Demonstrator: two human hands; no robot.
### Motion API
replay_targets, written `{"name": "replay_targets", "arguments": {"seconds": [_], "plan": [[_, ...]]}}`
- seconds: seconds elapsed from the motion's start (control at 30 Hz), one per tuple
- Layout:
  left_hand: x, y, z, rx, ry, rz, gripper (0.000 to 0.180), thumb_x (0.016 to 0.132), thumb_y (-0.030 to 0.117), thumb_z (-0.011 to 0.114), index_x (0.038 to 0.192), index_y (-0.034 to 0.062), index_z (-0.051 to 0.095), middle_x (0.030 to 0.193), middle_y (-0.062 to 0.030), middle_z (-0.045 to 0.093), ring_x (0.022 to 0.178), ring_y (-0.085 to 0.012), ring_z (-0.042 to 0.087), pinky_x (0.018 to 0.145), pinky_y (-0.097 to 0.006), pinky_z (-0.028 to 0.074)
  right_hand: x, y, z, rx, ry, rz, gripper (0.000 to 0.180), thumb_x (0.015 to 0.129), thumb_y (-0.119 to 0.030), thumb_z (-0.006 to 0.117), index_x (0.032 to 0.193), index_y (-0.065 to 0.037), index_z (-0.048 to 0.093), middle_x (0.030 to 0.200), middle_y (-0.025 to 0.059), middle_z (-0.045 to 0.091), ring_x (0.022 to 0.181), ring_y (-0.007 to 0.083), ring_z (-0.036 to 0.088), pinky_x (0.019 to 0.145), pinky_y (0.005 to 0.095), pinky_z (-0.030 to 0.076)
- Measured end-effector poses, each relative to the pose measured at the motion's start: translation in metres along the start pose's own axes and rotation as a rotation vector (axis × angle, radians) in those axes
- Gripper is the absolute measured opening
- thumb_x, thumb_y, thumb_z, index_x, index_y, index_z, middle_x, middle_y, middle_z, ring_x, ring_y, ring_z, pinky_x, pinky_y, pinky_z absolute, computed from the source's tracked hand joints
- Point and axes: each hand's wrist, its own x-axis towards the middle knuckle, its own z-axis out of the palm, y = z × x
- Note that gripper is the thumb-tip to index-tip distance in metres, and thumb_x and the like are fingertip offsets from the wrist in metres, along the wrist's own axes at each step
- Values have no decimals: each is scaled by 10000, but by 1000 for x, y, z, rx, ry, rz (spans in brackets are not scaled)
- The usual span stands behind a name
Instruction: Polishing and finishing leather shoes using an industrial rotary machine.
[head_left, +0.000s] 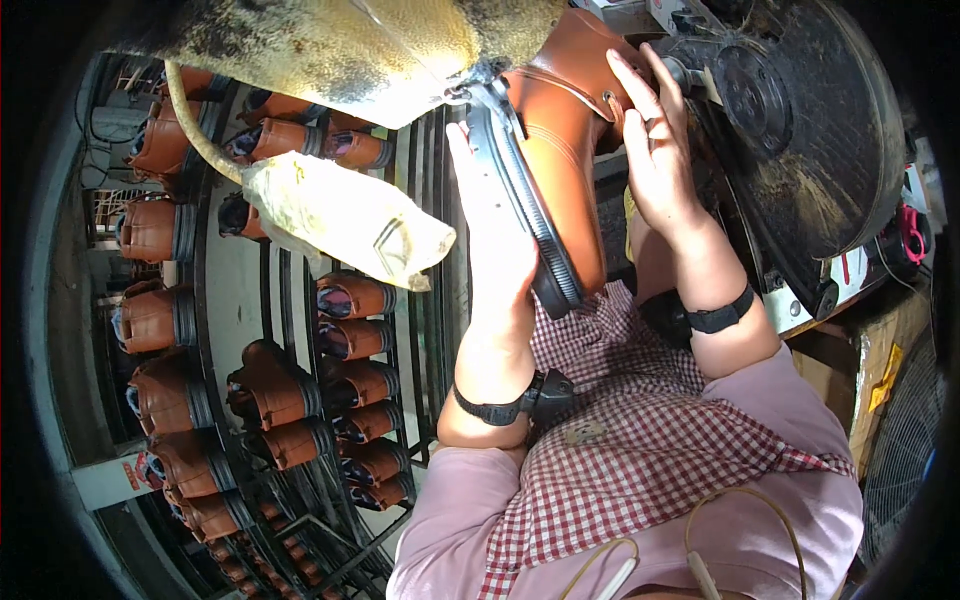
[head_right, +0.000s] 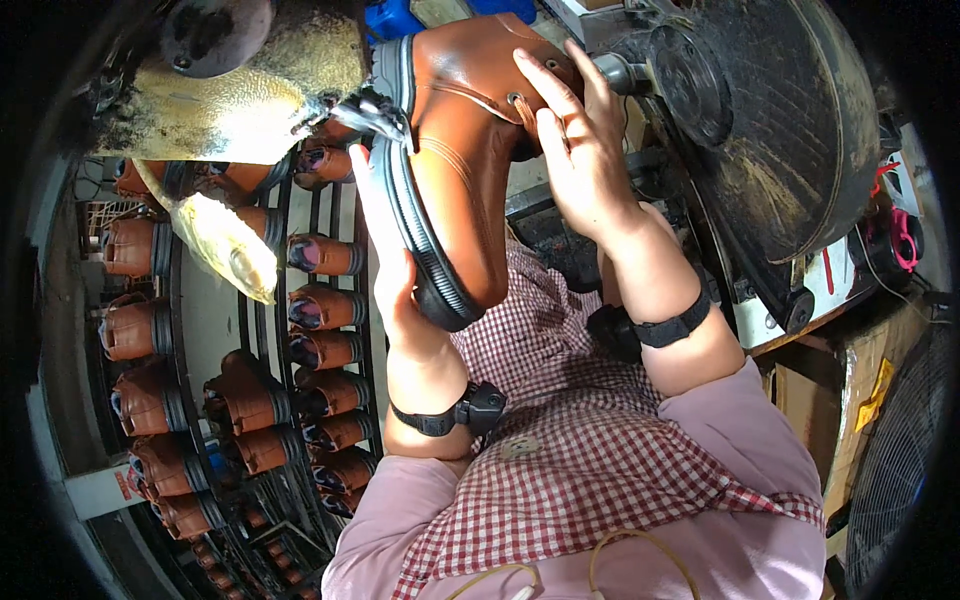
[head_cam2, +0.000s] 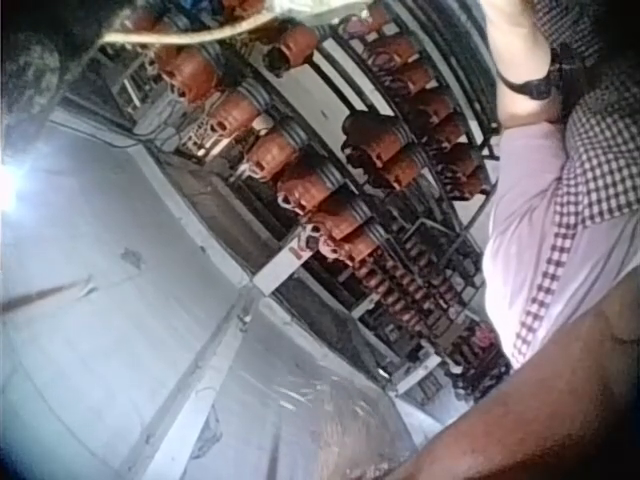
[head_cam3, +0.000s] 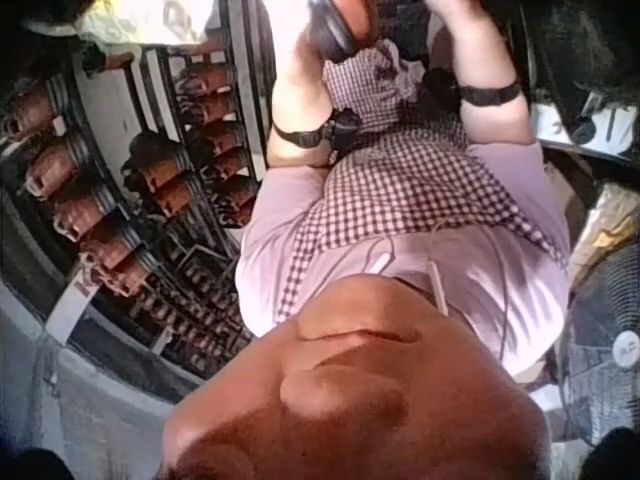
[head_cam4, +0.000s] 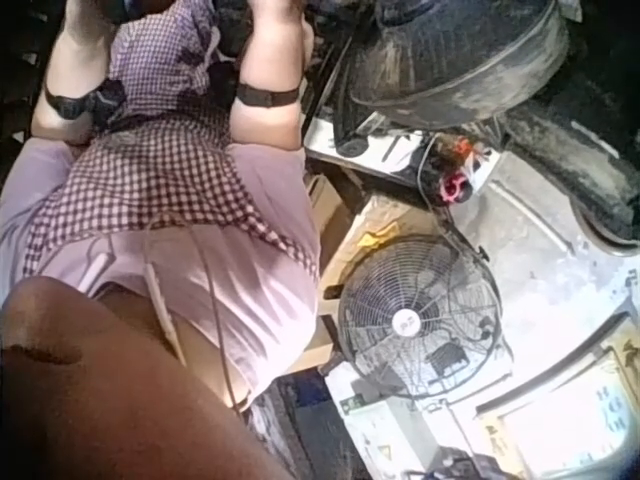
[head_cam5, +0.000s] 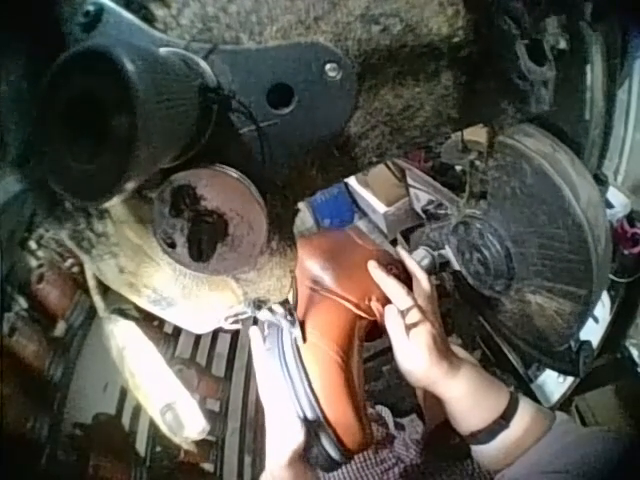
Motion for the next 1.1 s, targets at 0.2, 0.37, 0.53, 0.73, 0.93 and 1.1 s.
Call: {"name": "replay_targets", "arguments": {"seconds": [0.2,0.37,0.53,0.73,0.93,1.1], "plan": [[30,4,-3,-77,-80,-109,637,938,370,492,1441,44,279,1371,-106,448,1223,-203,481,1040,-340,386,8,7,3,-52,-10,-53,508,855,-6,527,1315,-218,569,1445,147,402,1232,344,448,1054,418,344],[44,-3,-11,-85,-119,-193,580,980,396,454,1435,76,287,1326,-77,478,1156,-165,520,998,-315,426,15,21,0,-252,-3,-183,516,787,8,612,1260,-198,602,1358,94,516,1226,349,461,1028,442,382],[55,-18,-18,-174,-142,-106,457,993,372,415,1279,21,475,1200,-125,579,1093,-218,574,980,-356,446,21,20,-7,-259,-72,-174,441,757,-12,654,1176,-146,631,1228,77,584,1163,331,512,994,446,413],[63,-4,12,-273,174,-220,381,979,295,434,1165,-24,533,1103,-152,621,1023,-254,597,932,-382,468,7,4,-25,-340,-214,-46,277,765,-70,633,1041,-96,642,1011,88,602,984,310,560,869,417,466],[53,21,3,469,55,328,296,1000,262,426,1080,-5,524,937,-82,551,834,-174,522,777,-307,442,-7,-52,-60,-415,-404,131,193,829,-161,619,1009,-97,647,949,86,650,904,310,606,776,428,484],[48,50,3,1136,-202,358,297,979,133,387,1158,-73,504,1064,-203,529,1017,-319,507,939,-381,392,-6,-83,-90,-382,-452,45,286,823,-181,654,1093,-86,655,968,102,645,884,309,600,740,421,472]]}}
